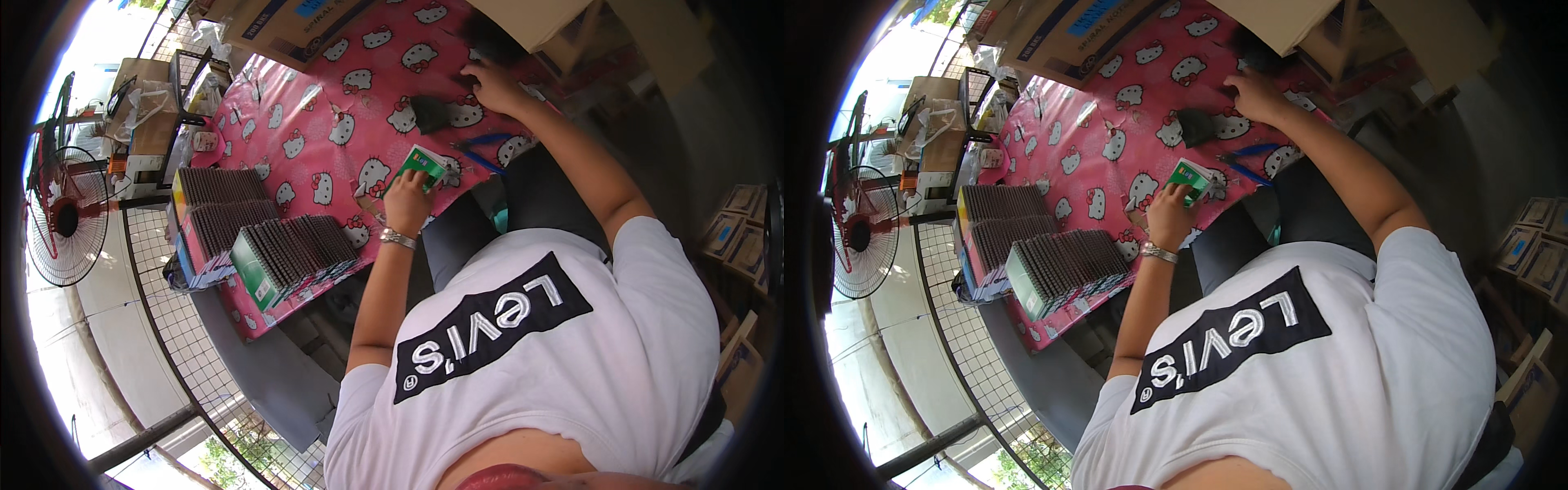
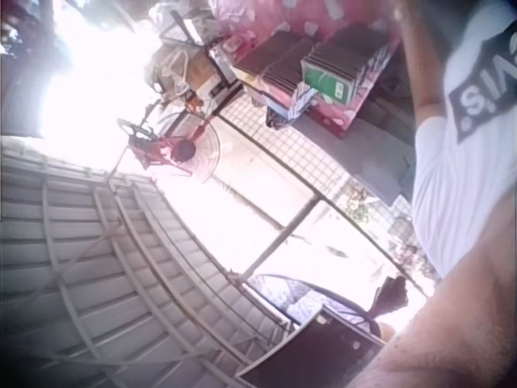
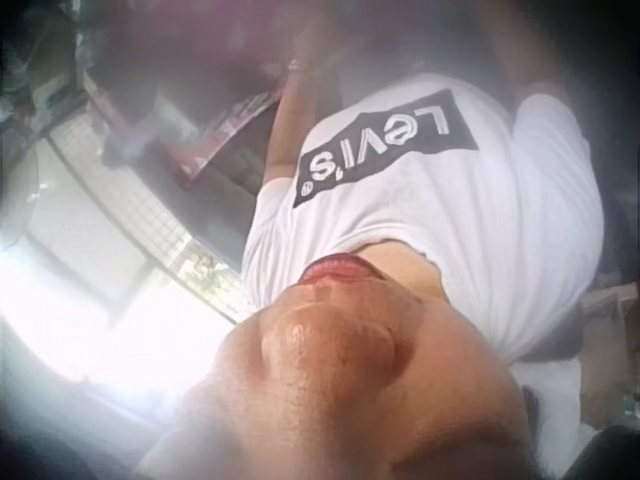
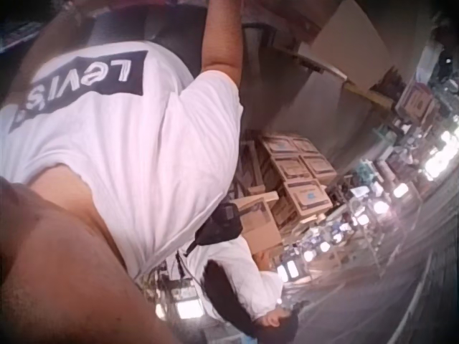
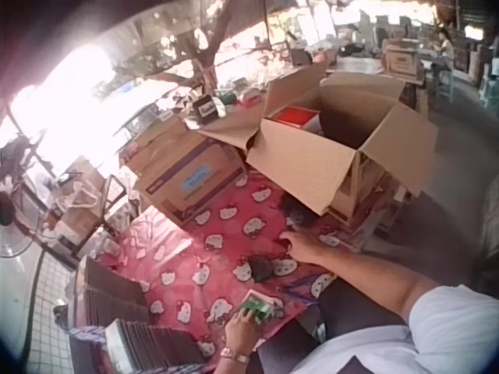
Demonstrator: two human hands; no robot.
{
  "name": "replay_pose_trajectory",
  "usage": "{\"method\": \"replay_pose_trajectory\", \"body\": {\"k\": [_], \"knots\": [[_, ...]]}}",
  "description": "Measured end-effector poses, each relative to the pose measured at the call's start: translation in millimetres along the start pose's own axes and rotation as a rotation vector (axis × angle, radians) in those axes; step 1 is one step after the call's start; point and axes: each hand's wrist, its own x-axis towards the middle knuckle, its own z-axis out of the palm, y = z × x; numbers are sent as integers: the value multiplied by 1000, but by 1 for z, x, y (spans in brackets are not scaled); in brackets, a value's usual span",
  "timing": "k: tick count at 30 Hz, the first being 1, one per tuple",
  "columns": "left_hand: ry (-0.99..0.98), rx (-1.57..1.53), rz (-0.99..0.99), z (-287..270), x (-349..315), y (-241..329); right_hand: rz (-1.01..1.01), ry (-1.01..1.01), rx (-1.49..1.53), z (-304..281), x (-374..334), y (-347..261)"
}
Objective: The person picks up green notebooks one at a time, checks their spines, and stacks them into a large cardboard box on a table.
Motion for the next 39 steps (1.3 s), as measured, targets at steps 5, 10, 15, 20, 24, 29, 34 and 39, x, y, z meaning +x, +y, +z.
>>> {"method": "replay_pose_trajectory", "body": {"k": [5, 10, 15, 20, 24, 29, 34, 39], "knots": [[-128, -44, -12, -19, 7, -7, -12, -158, 208, 2, -23, -28], [-99, -8, 24, -13, 6, -7, 127, -401, 503, 29, -59, -42], [-137, 28, 24, -16, 10, -4, 252, -473, 620, 34, -74, -44], [-192, -115, 92, -27, 17, -21, 689, -584, 1193, 25, -88, -64], [-177, -144, 123, -26, 20, -26, 707, -601, 1162, 42, -103, -78], [-125, -197, 101, -20, 15, -32, 501, -459, 860, 63, -111, -85], [-107, -203, 45, -19, 7, -24, 166, -118, 672, 72, -109, -86], [61, -137, 119, -14, -1, -22, 970, -512, 1599, 66, -98, -89]]}}
